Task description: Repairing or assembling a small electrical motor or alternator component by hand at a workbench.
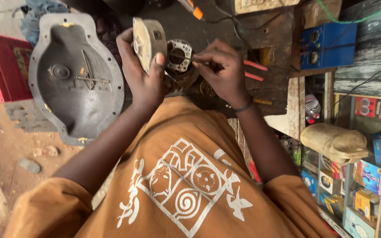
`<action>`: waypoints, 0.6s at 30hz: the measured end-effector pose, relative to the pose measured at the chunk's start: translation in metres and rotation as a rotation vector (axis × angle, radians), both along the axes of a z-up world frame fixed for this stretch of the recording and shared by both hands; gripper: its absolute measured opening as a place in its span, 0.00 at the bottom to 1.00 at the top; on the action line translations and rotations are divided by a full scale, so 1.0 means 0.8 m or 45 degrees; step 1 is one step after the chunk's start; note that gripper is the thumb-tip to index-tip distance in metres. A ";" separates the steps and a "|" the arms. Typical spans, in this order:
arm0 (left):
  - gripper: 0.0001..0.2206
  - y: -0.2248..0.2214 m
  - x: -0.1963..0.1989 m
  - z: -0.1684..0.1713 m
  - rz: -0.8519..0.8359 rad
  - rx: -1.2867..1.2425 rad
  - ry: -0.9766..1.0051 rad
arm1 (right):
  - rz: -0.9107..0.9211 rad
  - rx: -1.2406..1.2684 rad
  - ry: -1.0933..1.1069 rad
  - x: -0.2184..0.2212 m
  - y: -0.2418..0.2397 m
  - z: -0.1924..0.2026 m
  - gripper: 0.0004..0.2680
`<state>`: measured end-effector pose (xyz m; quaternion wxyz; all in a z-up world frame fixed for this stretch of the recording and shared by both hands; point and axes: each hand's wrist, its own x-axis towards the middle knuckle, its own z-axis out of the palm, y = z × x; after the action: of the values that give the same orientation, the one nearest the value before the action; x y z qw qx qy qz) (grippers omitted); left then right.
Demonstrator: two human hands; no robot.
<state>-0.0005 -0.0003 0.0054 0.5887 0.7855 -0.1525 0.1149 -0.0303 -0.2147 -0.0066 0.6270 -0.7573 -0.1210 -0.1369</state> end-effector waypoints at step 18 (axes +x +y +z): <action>0.29 0.008 0.016 -0.002 0.171 -0.043 0.085 | -0.357 0.895 0.415 -0.088 -0.011 -0.028 0.07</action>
<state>0.0121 0.0064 0.0038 0.5974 0.7874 -0.0778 0.1305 -0.1006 -0.2231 -0.0291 0.8337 -0.5180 0.1383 -0.1324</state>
